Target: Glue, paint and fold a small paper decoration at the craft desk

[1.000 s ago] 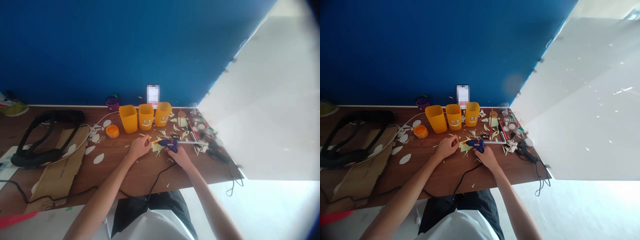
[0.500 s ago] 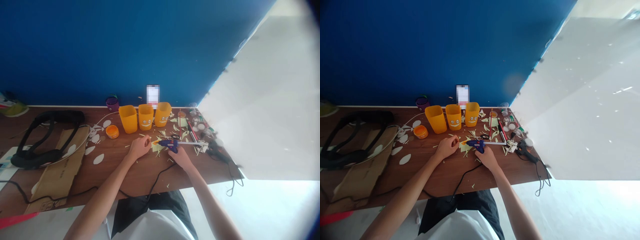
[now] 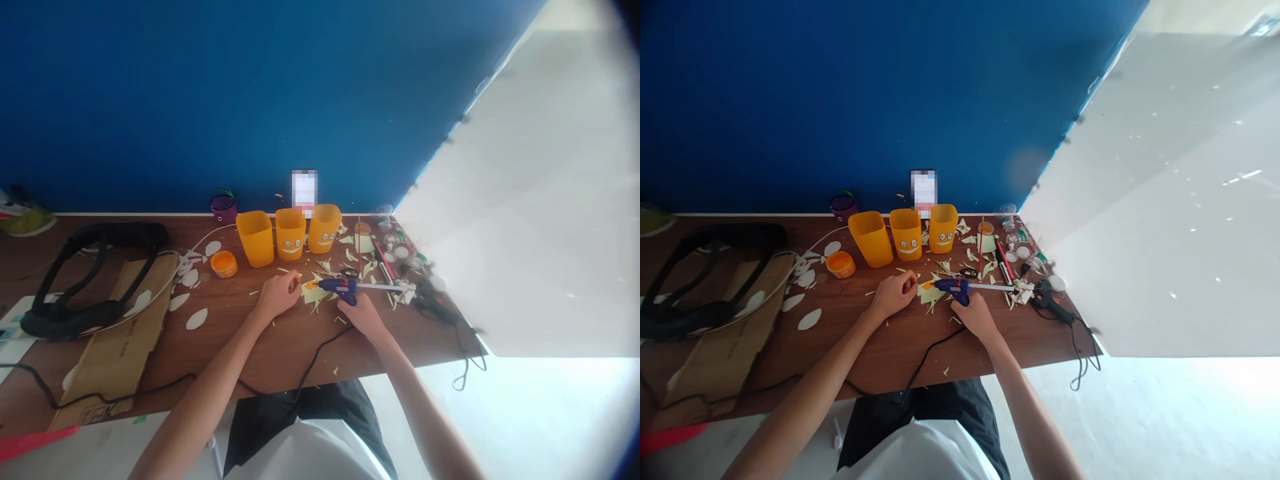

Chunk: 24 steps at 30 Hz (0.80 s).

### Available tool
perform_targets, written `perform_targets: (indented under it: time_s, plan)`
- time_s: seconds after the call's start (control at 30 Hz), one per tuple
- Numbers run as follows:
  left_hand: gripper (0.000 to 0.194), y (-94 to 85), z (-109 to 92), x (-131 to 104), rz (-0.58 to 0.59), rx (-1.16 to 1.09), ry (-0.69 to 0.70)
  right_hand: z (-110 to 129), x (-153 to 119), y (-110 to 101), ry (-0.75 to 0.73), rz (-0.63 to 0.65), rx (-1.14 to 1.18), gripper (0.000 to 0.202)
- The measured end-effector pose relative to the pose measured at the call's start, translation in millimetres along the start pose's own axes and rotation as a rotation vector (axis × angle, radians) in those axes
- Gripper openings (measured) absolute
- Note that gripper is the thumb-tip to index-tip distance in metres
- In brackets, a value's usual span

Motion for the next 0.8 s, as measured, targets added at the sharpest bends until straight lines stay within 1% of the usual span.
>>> perform_targets:
  time_s: [0.27, 0.47, 0.63, 0.8]
  plan:
    - [0.003, -0.9, -0.2, -0.4, -0.004, -0.014, 0.012, -6.1, -1.0, -1.1, 0.012, -0.007, -0.010, 0.021]
    - [0.007, 0.5, 0.8, 0.6, -0.005, -0.003, 0.004, -8.5, -0.9, -1.9, 0.031, -0.039, -0.018, 0.022]
    - [0.012, -0.7, 0.1, 0.3, 0.016, 0.006, -0.018, -8.2, -1.1, -3.3, 0.051, -0.046, -0.014, 0.023]
    - [0.012, -1.8, -0.1, 0.3, 0.012, 0.011, -0.013, -10.0, -1.8, -6.2, 0.089, -0.092, -0.004, 0.023]
Point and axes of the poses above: each hand's wrist, its own x-axis towards the middle knuckle, its own y-axis out of the palm, z = x × y, the point moved 2 cm from there along x, towards the middle knuckle, and after that the axes turned 3 degrees about -z, right-handed, at the moved point
